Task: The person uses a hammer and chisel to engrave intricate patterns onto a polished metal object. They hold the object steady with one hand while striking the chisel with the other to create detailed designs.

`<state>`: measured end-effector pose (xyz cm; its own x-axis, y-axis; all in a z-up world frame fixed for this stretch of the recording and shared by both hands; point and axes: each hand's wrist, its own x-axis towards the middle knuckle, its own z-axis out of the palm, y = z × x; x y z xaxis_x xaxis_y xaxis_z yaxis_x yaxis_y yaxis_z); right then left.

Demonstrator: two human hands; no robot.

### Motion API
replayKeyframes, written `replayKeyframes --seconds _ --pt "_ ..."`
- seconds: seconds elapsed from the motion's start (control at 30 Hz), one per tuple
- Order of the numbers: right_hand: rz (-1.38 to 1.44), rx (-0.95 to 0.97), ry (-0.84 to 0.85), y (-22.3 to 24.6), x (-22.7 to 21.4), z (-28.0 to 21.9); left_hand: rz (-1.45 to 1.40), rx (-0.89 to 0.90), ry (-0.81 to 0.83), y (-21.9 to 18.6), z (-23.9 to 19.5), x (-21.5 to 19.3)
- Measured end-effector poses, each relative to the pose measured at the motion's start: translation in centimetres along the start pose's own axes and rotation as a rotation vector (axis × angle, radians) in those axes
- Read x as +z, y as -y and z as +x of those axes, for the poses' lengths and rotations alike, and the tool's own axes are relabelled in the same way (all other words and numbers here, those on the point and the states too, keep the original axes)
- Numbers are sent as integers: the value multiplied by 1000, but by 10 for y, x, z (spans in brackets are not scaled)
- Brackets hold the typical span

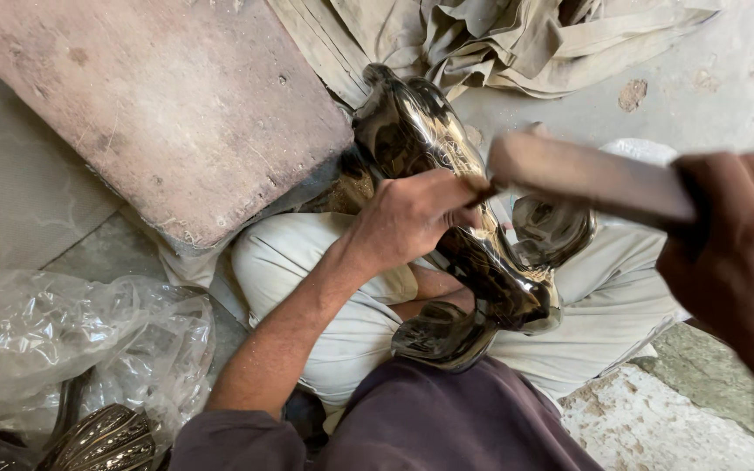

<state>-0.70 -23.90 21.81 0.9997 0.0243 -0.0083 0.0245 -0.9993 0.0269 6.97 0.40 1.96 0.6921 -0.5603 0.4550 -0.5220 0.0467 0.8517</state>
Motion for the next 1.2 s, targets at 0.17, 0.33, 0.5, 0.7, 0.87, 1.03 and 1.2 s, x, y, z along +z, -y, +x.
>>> replayKeyframes --seconds 0.17,0.33,0.5,0.7,0.87,1.03,1.2 --pt "63 70 -212 -6 40 -65 156 92 142 -9 5 -1" --pt "388 128 -405 -5 72 -85 382 180 203 -17 4 0" --pt "-146 295 -59 2 59 -99 69 94 -190 -17 -13 -6" --pt "222 395 -8 2 42 -76 -388 -392 -607 -25 -46 16" --pt "95 53 -108 20 22 -27 -288 -395 -642 -24 -51 35" --pt "140 -273 -75 53 -3 36 -184 -347 -634 -20 -53 39" --pt "-532 -504 11 91 -13 81 -335 -394 -701 -19 -52 46"
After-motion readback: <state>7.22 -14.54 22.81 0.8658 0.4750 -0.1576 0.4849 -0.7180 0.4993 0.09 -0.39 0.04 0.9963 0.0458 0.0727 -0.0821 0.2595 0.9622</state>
